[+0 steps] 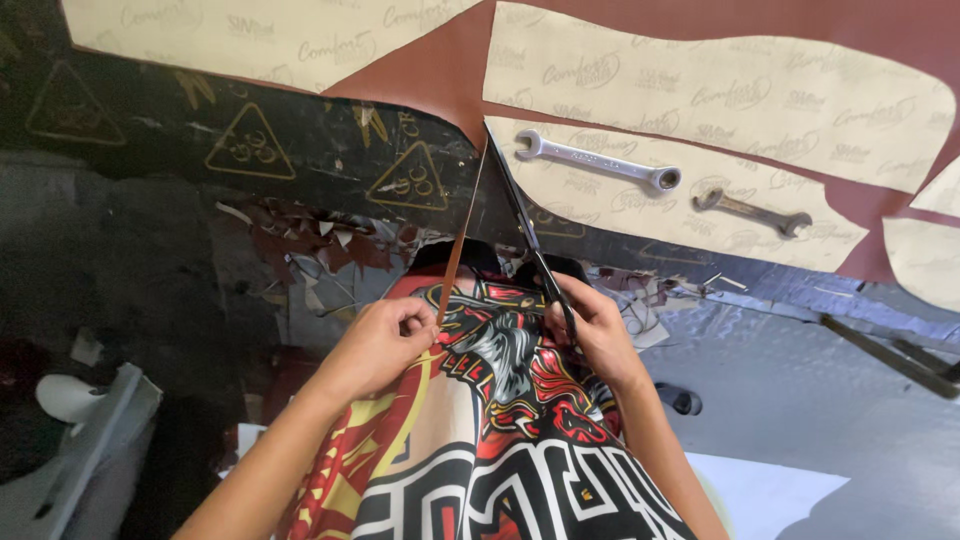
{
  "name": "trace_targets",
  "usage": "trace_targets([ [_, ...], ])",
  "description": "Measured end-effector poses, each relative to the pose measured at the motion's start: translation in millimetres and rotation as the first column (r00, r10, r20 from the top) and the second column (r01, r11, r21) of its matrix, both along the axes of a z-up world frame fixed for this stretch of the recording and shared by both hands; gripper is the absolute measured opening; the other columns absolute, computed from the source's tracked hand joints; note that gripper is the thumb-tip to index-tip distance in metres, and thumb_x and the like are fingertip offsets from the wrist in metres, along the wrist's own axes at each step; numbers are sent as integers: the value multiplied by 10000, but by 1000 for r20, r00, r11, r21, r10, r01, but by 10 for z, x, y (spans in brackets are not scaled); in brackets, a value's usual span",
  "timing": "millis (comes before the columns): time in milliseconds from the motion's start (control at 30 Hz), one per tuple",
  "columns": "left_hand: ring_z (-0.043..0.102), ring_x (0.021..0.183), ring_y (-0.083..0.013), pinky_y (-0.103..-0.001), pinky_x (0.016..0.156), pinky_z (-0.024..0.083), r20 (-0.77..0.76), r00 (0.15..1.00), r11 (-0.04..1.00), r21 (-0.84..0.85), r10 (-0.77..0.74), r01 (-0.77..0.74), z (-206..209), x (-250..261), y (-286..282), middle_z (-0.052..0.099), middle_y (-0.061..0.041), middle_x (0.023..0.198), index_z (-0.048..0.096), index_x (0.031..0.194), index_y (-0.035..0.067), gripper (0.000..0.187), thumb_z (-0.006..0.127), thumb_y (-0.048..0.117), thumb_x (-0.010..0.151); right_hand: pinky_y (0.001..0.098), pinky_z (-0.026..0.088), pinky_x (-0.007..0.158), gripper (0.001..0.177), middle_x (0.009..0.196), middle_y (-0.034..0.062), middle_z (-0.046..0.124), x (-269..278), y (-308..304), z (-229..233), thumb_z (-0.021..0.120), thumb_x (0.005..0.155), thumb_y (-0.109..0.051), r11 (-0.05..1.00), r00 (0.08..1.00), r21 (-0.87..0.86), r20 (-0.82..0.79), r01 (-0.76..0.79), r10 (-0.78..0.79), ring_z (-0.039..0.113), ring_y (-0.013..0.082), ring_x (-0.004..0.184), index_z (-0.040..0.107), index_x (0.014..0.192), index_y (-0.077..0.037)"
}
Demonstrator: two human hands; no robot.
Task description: The person uses large shears to cut a brown leather sheet along the edges of several light-colored paper templates laid on a workbench. They reposition the templates and trim the leather around them, then remove the templates to reveal the cut leather pieces.
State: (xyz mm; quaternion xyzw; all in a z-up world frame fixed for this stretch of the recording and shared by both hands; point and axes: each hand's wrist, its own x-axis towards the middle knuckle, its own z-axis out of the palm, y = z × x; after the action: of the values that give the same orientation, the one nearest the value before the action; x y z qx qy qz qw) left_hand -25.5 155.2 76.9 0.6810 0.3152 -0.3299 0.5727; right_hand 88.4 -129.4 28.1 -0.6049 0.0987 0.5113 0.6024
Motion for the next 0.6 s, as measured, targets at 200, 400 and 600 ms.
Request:
trace_targets([
  [200,596,585,-78,-286,567,506,7,1000,1000,10,-19,19,-26,-13,62,678,-11,656,701,834,17,167,708,184,838,229,404,538,460,763,-27,573,-17,72,-6,618,957,-106,997,1000,-74,-3,-7,6,468,59,606,586,1410,-30],
  [400,676,597,-119,-310,596,537,23,997,990,125,-67,64,-36,-45,173,720,-49,677,713,833,36,157,710,193,831,213,447,597,428,795,-35,593,-64,16,10,597,993,-131,1000,1000,-24,-15,4,-4,508,54,659,601,1407,-27],
  [600,744,781,-204,-341,707,551,62,998,865,502,-14,-19,-198,-183,694,756,-113,850,761,1020,89,197,683,222,897,219,455,643,410,873,-11,629,-315,-588,191,572,974,-121,989,999,-141,-25,-36,33,542,66,741,594,1371,-21],
])
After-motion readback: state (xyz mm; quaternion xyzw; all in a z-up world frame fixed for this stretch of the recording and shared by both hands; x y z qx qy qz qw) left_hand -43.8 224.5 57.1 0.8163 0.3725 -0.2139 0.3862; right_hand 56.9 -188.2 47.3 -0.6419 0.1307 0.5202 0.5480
